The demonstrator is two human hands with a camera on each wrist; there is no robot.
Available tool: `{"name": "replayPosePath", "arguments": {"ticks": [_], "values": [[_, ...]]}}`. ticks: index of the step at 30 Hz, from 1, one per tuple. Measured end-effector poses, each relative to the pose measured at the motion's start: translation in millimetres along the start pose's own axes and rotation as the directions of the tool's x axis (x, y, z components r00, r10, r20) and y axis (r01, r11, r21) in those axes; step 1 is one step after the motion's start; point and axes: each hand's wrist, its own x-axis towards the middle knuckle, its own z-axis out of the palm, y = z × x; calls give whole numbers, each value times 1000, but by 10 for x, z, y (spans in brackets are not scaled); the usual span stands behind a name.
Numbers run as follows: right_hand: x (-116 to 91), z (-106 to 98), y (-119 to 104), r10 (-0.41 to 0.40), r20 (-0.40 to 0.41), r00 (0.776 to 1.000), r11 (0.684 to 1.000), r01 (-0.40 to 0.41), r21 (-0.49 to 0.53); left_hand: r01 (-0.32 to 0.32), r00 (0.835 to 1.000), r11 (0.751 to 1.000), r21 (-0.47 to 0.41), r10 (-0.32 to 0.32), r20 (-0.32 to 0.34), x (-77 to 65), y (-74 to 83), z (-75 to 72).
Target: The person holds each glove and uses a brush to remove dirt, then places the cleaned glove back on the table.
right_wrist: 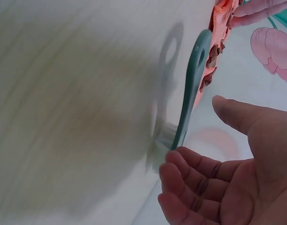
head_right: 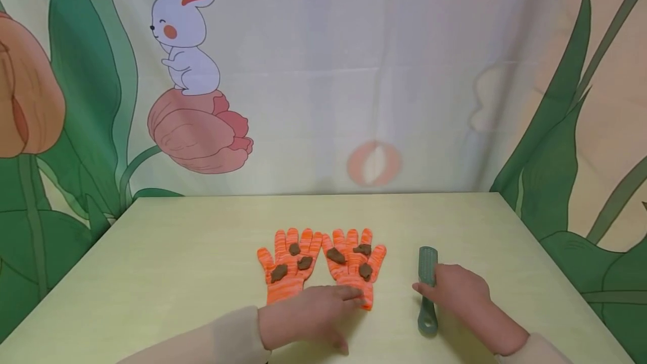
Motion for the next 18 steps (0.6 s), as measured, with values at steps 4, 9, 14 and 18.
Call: {"name": "replayPosePath", "arguments": {"ticks": [4,9,14,18], "values": [[44,14,15,15,43,999,1000,-16,25,6,1000,1000,-5,-6,5,17,24,42],[89,19,28,-2,61,998,998,-1,57,43,998,999,-34,-41,47,49,37,51],[116,29,57,-29,64,998,997,25,68,69,995,998,-12,-68,73,81,52,47],[124,42,109,-50,57,997,997,47,56,68,995,998,16,-69,77,99,71,44]]}}
